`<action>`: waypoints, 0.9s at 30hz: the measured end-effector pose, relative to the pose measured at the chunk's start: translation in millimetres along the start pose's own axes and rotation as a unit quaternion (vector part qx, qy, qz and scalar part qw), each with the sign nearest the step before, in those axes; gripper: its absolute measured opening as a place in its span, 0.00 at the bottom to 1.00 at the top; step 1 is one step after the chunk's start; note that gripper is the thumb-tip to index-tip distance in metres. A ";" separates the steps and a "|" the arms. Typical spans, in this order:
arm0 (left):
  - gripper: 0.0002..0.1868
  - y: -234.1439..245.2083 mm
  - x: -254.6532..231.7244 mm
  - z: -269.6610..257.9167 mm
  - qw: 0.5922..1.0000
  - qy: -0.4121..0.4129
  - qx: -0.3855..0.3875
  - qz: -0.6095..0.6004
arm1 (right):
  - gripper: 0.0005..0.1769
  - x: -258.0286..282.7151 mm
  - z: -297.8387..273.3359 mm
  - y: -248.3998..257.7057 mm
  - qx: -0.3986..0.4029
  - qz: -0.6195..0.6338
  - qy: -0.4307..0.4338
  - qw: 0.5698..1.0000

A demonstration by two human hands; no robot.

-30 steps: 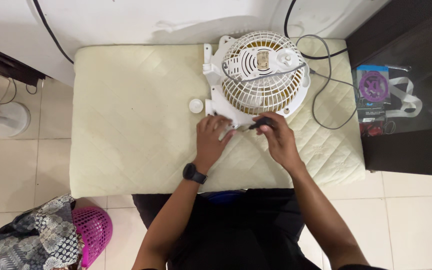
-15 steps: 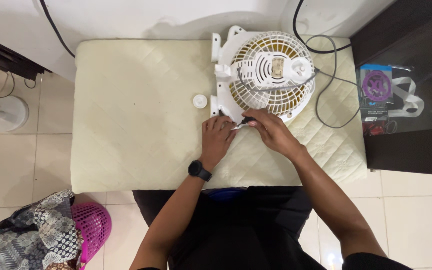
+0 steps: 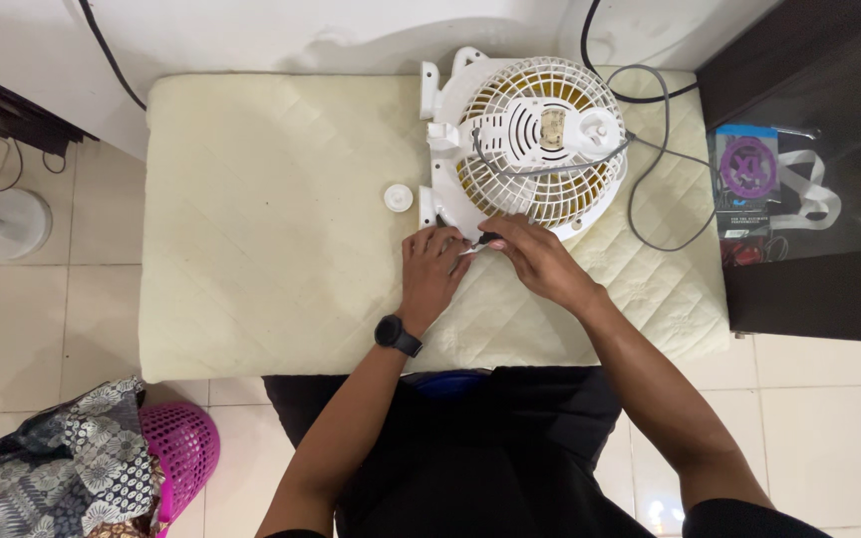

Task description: The person uses a screwdriver to remove screws from the base and rear housing of a white electric fan placed on a mattress. The fan is rotated and repositioned several times while screws are removed and set aside. The clip ends before any reassembly is shown.

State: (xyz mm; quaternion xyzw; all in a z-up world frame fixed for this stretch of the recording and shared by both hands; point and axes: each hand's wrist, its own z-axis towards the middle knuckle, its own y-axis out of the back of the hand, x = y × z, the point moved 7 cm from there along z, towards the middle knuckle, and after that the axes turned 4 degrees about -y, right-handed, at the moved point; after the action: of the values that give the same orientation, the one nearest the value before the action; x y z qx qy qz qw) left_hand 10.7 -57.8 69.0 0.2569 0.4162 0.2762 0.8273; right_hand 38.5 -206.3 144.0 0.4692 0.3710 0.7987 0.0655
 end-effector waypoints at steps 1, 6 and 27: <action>0.11 0.3 -0.1 0.0 1.000 -0.001 -0.001 -0.001 | 0.16 0.3 0.8 -0.1 0.001 -0.001 -0.004 1.000; 0.10 -0.1 0.1 0.0 1.000 0.000 0.000 -0.002 | 0.16 4.5 2.7 0.4 0.003 -0.005 0.007 1.000; 0.13 -2.8 0.4 -0.7 1.000 -0.012 -0.014 0.022 | 0.23 22.4 12.4 -1.4 0.033 -0.008 0.045 0.998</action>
State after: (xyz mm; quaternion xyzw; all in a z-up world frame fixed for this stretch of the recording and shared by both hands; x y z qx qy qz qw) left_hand 11.0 -59.4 66.6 0.2578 0.3963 0.2970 0.8297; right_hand 35.7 -188.6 162.4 0.4316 0.4032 0.8060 0.0394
